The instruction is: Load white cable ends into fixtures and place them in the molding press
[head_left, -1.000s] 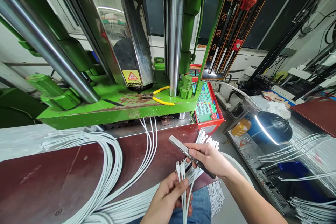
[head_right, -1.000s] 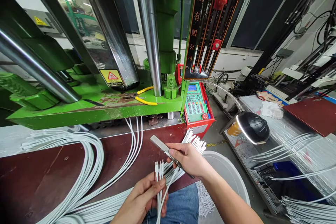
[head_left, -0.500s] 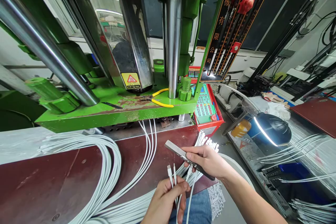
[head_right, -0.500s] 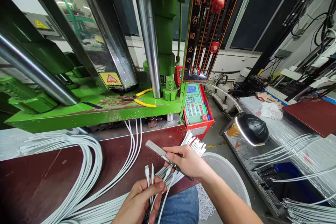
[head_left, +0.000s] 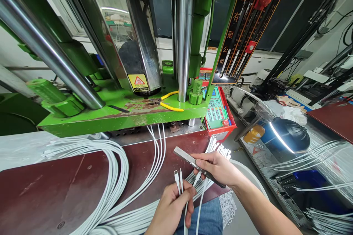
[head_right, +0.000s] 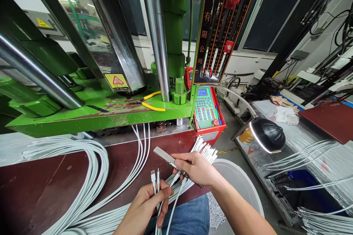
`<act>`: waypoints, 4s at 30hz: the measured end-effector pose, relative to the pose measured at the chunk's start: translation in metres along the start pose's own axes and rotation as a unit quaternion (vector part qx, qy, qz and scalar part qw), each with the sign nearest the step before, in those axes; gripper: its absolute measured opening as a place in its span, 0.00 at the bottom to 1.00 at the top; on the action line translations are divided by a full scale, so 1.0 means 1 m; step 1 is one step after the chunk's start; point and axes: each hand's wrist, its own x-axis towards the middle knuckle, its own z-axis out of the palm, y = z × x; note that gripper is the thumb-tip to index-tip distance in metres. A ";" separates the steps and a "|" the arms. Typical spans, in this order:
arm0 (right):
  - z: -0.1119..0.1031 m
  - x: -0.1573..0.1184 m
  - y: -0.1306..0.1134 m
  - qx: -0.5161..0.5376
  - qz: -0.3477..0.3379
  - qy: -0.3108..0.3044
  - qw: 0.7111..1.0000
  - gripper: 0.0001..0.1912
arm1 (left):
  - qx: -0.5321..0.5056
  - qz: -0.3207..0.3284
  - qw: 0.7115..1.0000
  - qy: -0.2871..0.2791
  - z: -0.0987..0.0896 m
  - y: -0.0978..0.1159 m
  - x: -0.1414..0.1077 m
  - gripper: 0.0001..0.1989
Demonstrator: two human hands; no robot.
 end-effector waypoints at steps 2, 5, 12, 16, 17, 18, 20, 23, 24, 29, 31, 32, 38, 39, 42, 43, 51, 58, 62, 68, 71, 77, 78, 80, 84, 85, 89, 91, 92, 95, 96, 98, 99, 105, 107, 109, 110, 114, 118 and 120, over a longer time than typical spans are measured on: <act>0.002 0.001 -0.002 -0.016 -0.005 0.006 1.000 0.24 | 0.000 -0.003 1.000 0.002 0.000 0.002 0.000 0.15; 0.004 0.002 -0.002 -0.039 -0.008 0.011 0.999 0.25 | 0.005 -0.004 1.000 -0.001 0.002 0.005 0.000 0.15; -0.005 0.002 0.001 -0.008 -0.003 -0.004 1.000 0.25 | -0.147 -0.010 0.989 0.007 0.005 0.007 -0.006 0.18; -0.009 0.001 0.000 -0.010 0.001 0.000 1.000 0.24 | -0.119 0.006 0.993 0.013 0.002 0.004 -0.008 0.19; -0.008 0.001 0.000 -0.010 0.001 -0.001 1.000 0.24 | -0.113 0.006 0.994 0.010 0.001 0.004 -0.008 0.19; -0.008 0.001 0.000 -0.009 0.003 -0.003 1.000 0.24 | -0.114 0.005 0.993 0.008 0.000 0.004 -0.008 0.19; -0.006 0.001 -0.001 -0.005 0.006 -0.006 1.000 0.25 | -0.128 -0.001 0.992 0.002 -0.001 0.006 -0.008 0.18; -0.003 0.000 -0.002 -0.005 0.009 -0.010 1.000 0.26 | -0.136 -0.010 0.991 -0.013 0.000 0.009 -0.007 0.17; -0.002 0.000 -0.003 -0.009 0.009 -0.014 1.000 0.26 | -0.135 -0.013 0.991 -0.017 0.000 0.010 -0.007 0.17; 0.000 -0.002 -0.007 -0.032 0.015 -0.022 0.999 0.29 | -0.146 -0.029 0.988 -0.030 -0.002 0.009 -0.006 0.16; 0.001 -0.003 -0.008 -0.049 0.006 -0.025 0.998 0.29 | -0.155 -0.034 0.987 -0.023 -0.003 0.008 -0.005 0.15; 0.002 -0.003 -0.009 -0.064 -0.001 -0.024 0.998 0.28 | -0.158 -0.034 0.987 -0.018 -0.003 0.007 -0.005 0.15; -0.001 -0.006 -0.015 -0.105 -0.013 -0.022 0.994 0.27 | -0.168 -0.026 0.985 -0.012 0.004 0.013 -0.006 0.15; -0.003 -0.006 -0.016 -0.101 -0.009 -0.028 0.994 0.27 | -0.176 -0.018 0.984 -0.005 0.005 0.013 -0.007 0.15; -0.011 -0.006 -0.014 -0.086 0.001 -0.029 0.996 0.26 | -0.199 0.014 0.980 0.027 0.004 0.013 -0.008 0.16; -0.013 -0.006 -0.013 -0.078 0.004 -0.023 0.997 0.27 | -0.186 0.021 0.982 0.032 0.002 0.011 -0.009 0.16; -0.017 -0.003 -0.011 -0.062 0.003 -0.028 0.998 0.24 | 0.011 0.028 0.998 0.046 -0.009 0.005 -0.010 0.22; -0.014 -0.005 -0.009 -0.097 -0.010 -0.047 0.994 0.23 | -0.040 0.000 0.998 0.055 -0.007 0.009 -0.008 0.22; -0.014 -0.003 -0.008 -0.109 -0.016 -0.035 0.993 0.21 | -0.071 -0.014 0.995 0.070 -0.008 0.012 -0.007 0.21; -0.011 -0.001 -0.009 -0.139 -0.005 -0.034 0.990 0.21 | -0.045 -0.016 0.997 0.064 -0.010 0.013 -0.006 0.20; -0.008 -0.002 -0.014 -0.155 -0.003 -0.026 0.988 0.22 | -0.053 -0.022 0.996 0.064 -0.012 0.018 -0.006 0.19; -0.010 -0.001 -0.018 -0.153 -0.001 -0.032 0.988 0.21 | -0.079 -0.029 0.995 0.052 -0.013 0.023 -0.002 0.18; -0.011 0.000 -0.018 -0.156 -0.001 -0.031 0.987 0.22 | -0.085 -0.032 0.995 0.049 -0.013 0.023 -0.001 0.18; -0.014 0.001 -0.015 -0.159 0.001 -0.035 0.987 0.22 | -0.093 -0.035 0.994 0.044 -0.011 0.021 0.002 0.18; -0.022 0.007 -0.008 -0.120 -0.004 -0.077 0.990 0.22 | -0.051 -0.023 0.998 0.002 -0.014 0.021 0.005 0.21; -0.025 0.009 -0.007 -0.111 -0.002 -0.083 0.990 0.23 | -0.022 -0.009 1.000 -0.006 -0.019 0.023 0.006 0.22; -0.041 0.021 -0.006 -0.107 0.030 -0.071 0.991 0.24 | 0.085 0.121 0.978 0.145 -0.064 0.045 0.021 0.19; -0.049 0.029 -0.006 -0.126 0.042 -0.059 0.989 0.24 | 0.007 0.163 0.939 0.302 -0.091 0.060 0.039 0.14; -0.052 0.034 -0.005 -0.139 0.043 -0.053 0.988 0.23 | -0.065 0.157 0.920 0.354 -0.103 0.067 0.051 0.13; -0.055 0.052 -0.003 -0.168 0.034 -0.060 0.983 0.23 | -0.154 0.108 0.924 0.333 -0.122 0.083 0.088 0.05; -0.054 0.058 -0.002 -0.175 0.031 -0.068 0.982 0.23 | -0.173 0.089 0.935 0.296 -0.122 0.086 0.098 0.05; -0.048 0.068 -0.002 -0.196 0.025 -0.086 0.977 0.25 | -0.208 0.065 0.951 0.221 -0.119 0.090 0.113 0.09; -0.042 0.071 -0.003 -0.219 0.014 -0.092 0.971 0.26 | -0.221 0.061 0.955 0.190 -0.116 0.091 0.116 0.10; 0.009 0.071 -0.008 -0.506 -0.081 0.009 0.859 0.25 | -0.259 0.067 0.958 0.101 -0.114 0.093 0.106 0.09; 0.024 0.071 -0.008 -0.554 -0.095 0.025 0.827 0.21 | -0.262 0.058 0.959 0.088 -0.115 0.091 0.107 0.09; 0.034 0.073 -0.005 -0.588 -0.111 0.033 0.800 0.19 | -0.266 0.051 0.959 0.083 -0.115 0.089 0.112 0.09; 0.036 0.074 -0.004 -0.603 -0.117 0.035 0.789 0.18 | -0.268 0.050 0.958 0.083 -0.115 0.087 0.115 0.09; 0.040 0.078 0.004 -0.638 -0.131 0.028 0.758 0.19 | -0.281 0.061 0.955 0.079 -0.117 0.082 0.125 0.09; 0.039 0.079 0.004 -0.647 -0.130 0.029 0.751 0.20 | -0.292 0.074 0.951 0.069 -0.118 0.077 0.127 0.09; 0.037 0.081 -0.002 -0.632 -0.123 0.020 0.765 0.20 | -0.294 0.076 0.950 0.068 -0.117 0.076 0.127 0.09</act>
